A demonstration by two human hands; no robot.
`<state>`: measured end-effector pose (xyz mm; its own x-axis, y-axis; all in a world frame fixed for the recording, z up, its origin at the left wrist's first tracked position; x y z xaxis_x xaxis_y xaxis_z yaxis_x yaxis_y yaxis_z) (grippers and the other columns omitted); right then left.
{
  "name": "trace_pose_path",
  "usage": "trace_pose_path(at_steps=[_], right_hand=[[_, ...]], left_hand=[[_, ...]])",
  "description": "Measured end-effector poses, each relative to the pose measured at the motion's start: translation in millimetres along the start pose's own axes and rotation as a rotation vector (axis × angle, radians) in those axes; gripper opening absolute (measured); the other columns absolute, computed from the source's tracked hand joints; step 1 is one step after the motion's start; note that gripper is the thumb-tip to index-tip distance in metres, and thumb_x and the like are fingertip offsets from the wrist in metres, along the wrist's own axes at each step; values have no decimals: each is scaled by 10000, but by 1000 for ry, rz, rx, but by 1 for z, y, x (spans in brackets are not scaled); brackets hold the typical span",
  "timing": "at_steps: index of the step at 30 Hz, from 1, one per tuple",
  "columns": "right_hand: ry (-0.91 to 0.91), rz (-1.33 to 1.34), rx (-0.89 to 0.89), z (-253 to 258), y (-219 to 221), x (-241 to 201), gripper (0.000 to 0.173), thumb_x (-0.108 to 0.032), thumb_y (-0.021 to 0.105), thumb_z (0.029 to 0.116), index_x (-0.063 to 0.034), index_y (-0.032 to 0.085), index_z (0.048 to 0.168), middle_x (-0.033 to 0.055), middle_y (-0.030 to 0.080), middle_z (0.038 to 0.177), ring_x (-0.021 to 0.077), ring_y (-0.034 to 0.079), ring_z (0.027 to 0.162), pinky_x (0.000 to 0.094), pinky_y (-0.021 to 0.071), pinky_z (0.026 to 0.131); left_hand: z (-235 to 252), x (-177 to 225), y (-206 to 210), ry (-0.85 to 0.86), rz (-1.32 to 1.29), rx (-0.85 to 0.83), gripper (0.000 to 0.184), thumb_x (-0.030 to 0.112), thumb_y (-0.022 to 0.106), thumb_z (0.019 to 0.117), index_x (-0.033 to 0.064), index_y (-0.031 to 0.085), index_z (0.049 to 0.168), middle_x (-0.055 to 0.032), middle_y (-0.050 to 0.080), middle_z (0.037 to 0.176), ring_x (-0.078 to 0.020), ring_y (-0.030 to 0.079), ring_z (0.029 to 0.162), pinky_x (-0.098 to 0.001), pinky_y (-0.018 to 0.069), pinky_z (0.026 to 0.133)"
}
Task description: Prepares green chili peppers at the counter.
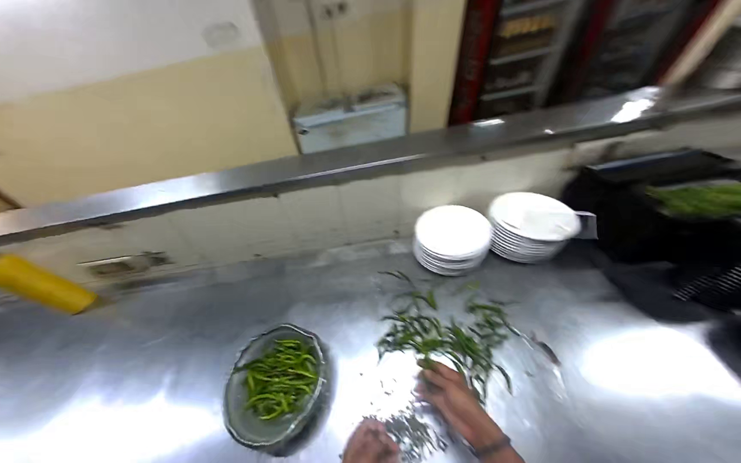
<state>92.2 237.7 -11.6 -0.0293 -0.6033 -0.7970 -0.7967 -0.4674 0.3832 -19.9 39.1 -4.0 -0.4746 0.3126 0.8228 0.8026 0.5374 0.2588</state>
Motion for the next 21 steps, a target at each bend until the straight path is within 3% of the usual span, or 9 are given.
trace_pose_path(at_steps=[5,7,12,14,21], right_hand=[[102,-21,-281,-30,29,18,312,-138,549,1037,-17,594,1321,92,692,1074,141,654,785,296,567,709],[102,-42,-290,-40,40,29,338,-134,607,1009,2,579,1318,117,717,1049,144,667,763,285,563,674],[113,-220,-290,-51,54,46,271,-148,718,949,5,633,1156,83,712,892,153,673,716,303,577,659],[96,-286,-297,-52,54,49,270,-163,739,930,0,645,1124,78,707,858,159,677,692,307,582,637],[133,-371,-304,-52,54,48,265,-97,778,893,5,640,1096,96,730,888,201,732,734,351,636,694]], left_hand=[[8,-3,-4,-14,-100,79,164,9,436,1046,-39,500,1189,-155,682,987,-261,705,928,-443,596,887],[10,1,-6,4,-112,73,183,43,470,1050,-40,534,1201,-143,680,1011,-234,693,923,-407,594,869],[12,5,-14,103,-36,8,294,122,560,1039,-57,581,1272,-159,697,1068,-207,694,899,-356,594,824],[11,3,-17,142,-19,-5,278,131,582,1029,-58,617,1230,-160,699,1091,-208,693,925,-356,594,839],[8,4,-18,128,-142,11,266,185,568,1042,-46,645,1150,-116,682,956,-142,647,811,-289,563,776]])
Point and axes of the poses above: each hand's wrist, its own z-axis towards the middle knuckle, its own y-axis out of the palm, x = y × z, the point moved 5 cm from there along z, towards the middle knuckle
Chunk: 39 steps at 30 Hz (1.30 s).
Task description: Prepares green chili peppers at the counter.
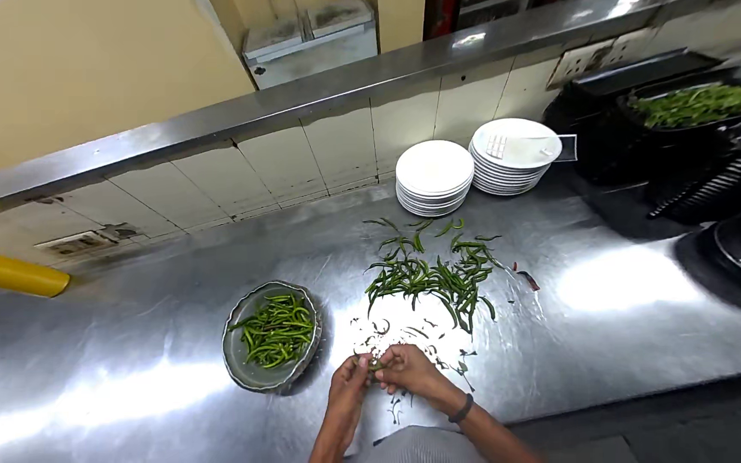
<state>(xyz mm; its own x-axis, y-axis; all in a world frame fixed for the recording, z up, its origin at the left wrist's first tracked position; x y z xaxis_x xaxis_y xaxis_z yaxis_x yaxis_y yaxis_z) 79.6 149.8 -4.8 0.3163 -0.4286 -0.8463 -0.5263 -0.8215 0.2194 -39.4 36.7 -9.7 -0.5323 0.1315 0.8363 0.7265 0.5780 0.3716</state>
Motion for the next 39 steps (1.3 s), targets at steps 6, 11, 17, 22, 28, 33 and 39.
trace_pose_path(at_steps=[6,11,17,22,28,33,39], right_hand=[[66,290,-95,1,-2,12,192,-142,600,1034,-9,589,1172,112,708,1049,203,721,875,359,611,811],[77,400,-42,-1,-11,11,247,-135,500,1074,3,553,1271,141,715,1074,230,722,924,379,600,856],[81,631,-44,2,-13,11,361,-176,322,1128,29,518,1352,204,696,1206,296,703,1089,425,569,957],[27,573,-26,0,-15,10,207,-103,456,1087,18,534,1235,186,685,1190,307,708,1068,448,581,960],[-69,71,81,2,-17,11,221,-141,679,958,-44,677,1157,43,679,924,125,634,755,293,551,702],[-84,40,161,2,-16,7,248,-152,702,950,-21,626,1146,80,732,897,178,710,761,336,599,712],[-42,275,220,3,-19,12,197,-135,661,1000,19,641,1120,137,759,935,218,745,805,340,620,735]], left_hand=[[3,3,-12,-55,25,180,236,160,518,1074,-38,646,1059,-78,635,813,-113,596,671,-240,536,639],[2,7,-17,-64,38,180,236,159,521,1074,-40,646,1050,-81,635,813,-107,593,662,-229,533,629],[3,11,-18,-69,30,191,266,176,490,1088,-37,646,1066,-85,638,821,-112,598,658,-232,537,625],[3,8,-15,-107,47,160,218,153,517,1072,-25,627,1011,-83,637,835,-119,608,677,-244,548,641],[0,2,-5,-222,177,23,207,126,543,1045,-17,673,1118,-86,686,949,-128,640,766,-275,555,689],[3,-7,-1,-278,183,-53,238,139,522,1066,-13,649,1198,-91,687,985,-122,635,773,-259,551,707],[5,-11,5,-246,99,-45,216,97,531,1054,-25,629,1202,-108,682,1013,-109,622,756,-233,539,682]])
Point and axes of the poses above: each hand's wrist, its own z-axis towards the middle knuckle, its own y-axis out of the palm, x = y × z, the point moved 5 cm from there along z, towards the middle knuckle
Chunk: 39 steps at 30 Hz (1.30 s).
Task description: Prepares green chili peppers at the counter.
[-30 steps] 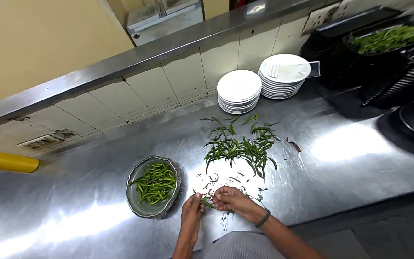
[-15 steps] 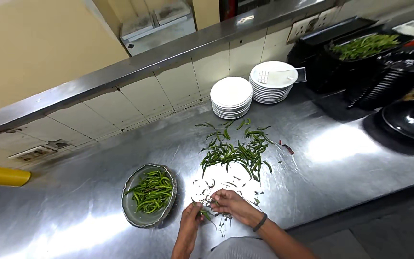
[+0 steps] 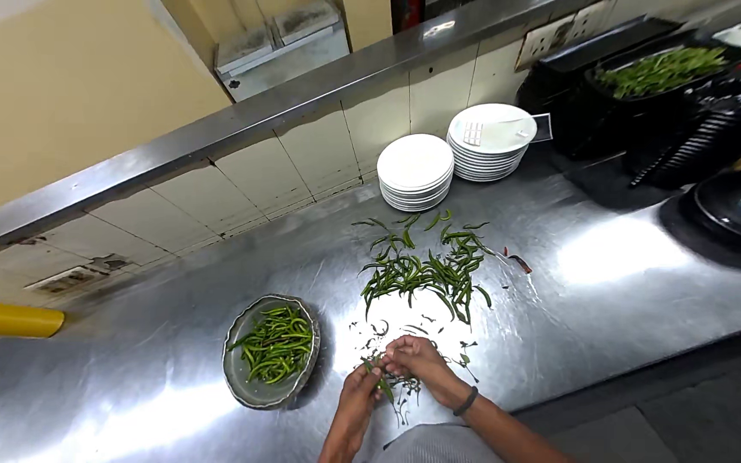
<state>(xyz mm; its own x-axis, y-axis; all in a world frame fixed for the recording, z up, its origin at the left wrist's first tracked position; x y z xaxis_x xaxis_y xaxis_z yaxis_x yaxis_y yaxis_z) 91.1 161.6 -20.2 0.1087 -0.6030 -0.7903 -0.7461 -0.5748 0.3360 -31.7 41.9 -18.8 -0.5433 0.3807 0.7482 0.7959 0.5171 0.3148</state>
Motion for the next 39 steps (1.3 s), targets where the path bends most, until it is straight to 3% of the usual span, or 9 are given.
trace_pose_path(at_steps=[7,11,16,20,23,27,33,39], right_hand=[[-61,-429,-22,4,-6,3,209,-255,727,929,-77,751,1036,26,734,881,122,693,754,317,589,746],[-65,-447,-59,3,-2,2,221,-245,753,927,-60,740,1047,39,743,886,136,715,761,324,613,758],[-184,-727,-72,2,2,-4,247,-301,712,946,-71,736,1032,57,724,914,164,683,825,393,560,817],[-434,-744,-134,-5,9,-19,135,-149,644,969,-53,739,982,72,711,961,168,676,891,365,546,857],[-584,-702,-167,-5,7,-26,140,-134,626,979,-64,744,953,64,707,959,136,673,896,313,553,848],[-542,-671,-154,-6,4,-25,157,-146,616,982,-56,744,963,59,716,944,120,671,891,296,545,843],[-484,-657,-161,-6,0,-32,172,-183,630,977,-58,747,969,42,718,913,103,669,842,300,544,805],[-457,-543,-220,-1,-3,-27,166,-195,664,972,-49,740,955,11,709,862,58,645,769,259,537,739]], left_hand=[[2,9,-5,129,9,67,269,75,610,1007,-39,649,1248,-111,676,949,-102,579,694,-235,510,636],[2,7,-6,134,37,65,238,69,643,986,-46,684,1190,-130,697,972,-116,600,715,-247,518,649],[3,6,-3,145,31,98,189,86,635,999,-56,692,1110,-123,693,917,-117,601,701,-247,521,645],[3,0,5,32,-194,62,155,93,569,1035,-33,655,1063,-91,664,868,-97,596,678,-223,524,636],[3,-3,9,-2,-294,31,160,90,559,1038,-34,661,1043,-102,671,877,-104,605,685,-229,534,648],[3,1,17,24,-291,75,138,65,562,1029,-34,651,995,-103,664,853,-111,609,690,-233,537,652],[3,12,22,196,-66,187,154,77,613,1006,-57,681,973,-118,672,840,-123,604,697,-253,521,648],[-1,18,26,190,-52,173,152,76,614,1005,-51,686,960,-117,676,844,-126,609,706,-259,529,661]])
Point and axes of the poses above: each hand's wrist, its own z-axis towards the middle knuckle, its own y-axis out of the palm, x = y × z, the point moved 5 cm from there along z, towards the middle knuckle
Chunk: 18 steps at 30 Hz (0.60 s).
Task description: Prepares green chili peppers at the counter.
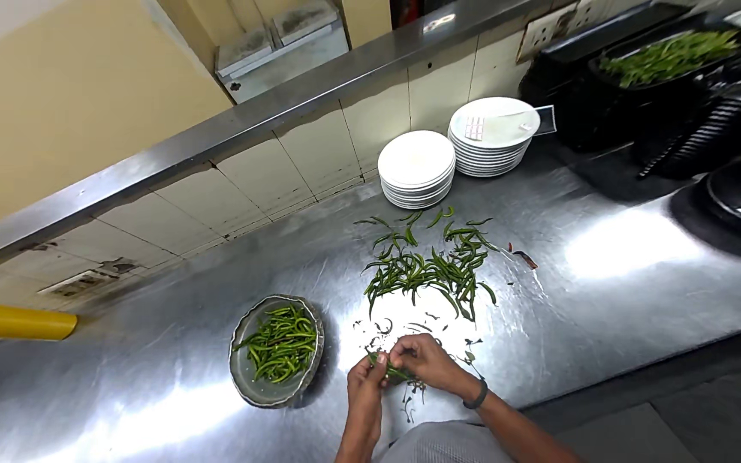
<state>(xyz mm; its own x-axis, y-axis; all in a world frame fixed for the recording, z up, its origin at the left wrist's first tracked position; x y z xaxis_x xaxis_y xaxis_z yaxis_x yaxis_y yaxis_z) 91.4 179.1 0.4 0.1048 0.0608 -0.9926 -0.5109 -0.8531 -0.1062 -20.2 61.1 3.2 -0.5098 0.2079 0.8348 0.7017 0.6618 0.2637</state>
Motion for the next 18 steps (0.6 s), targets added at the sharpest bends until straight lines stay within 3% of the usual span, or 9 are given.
trace_pose_path(at_steps=[5,8,11,15,18], right_hand=[[-174,395,-123,-13,6,-25,205,-233,704,971,-39,714,906,-12,678,876,42,618,807,238,524,740],[-92,283,28,-9,-1,-35,179,-202,679,975,-29,725,973,-14,700,890,31,637,780,235,550,727],[49,111,130,-2,-15,-14,208,-206,623,1014,-50,749,1069,6,736,939,67,677,839,273,567,805],[150,155,135,-1,-6,2,204,-179,602,1023,-47,736,1104,30,741,947,105,698,843,292,583,812],[196,-14,84,-5,-2,5,227,-179,587,1023,-84,728,1174,39,739,1113,125,705,980,325,575,904]], left_hand=[[13,-4,-29,-33,31,174,187,115,592,1029,-25,646,919,-57,613,742,-96,555,607,-227,499,583],[16,3,-58,-49,12,177,161,124,591,1030,-8,641,951,-42,611,768,-82,557,621,-220,508,598],[8,8,-67,-57,-14,105,152,104,598,1025,-32,656,1064,-74,658,877,-95,600,692,-228,538,654],[1,7,-61,-67,-66,36,162,80,587,1025,-44,660,1099,-98,672,913,-110,621,726,-235,551,688],[-3,-2,-50,-97,-123,3,166,64,599,1016,-52,665,1114,-109,684,912,-120,637,733,-245,561,701]])
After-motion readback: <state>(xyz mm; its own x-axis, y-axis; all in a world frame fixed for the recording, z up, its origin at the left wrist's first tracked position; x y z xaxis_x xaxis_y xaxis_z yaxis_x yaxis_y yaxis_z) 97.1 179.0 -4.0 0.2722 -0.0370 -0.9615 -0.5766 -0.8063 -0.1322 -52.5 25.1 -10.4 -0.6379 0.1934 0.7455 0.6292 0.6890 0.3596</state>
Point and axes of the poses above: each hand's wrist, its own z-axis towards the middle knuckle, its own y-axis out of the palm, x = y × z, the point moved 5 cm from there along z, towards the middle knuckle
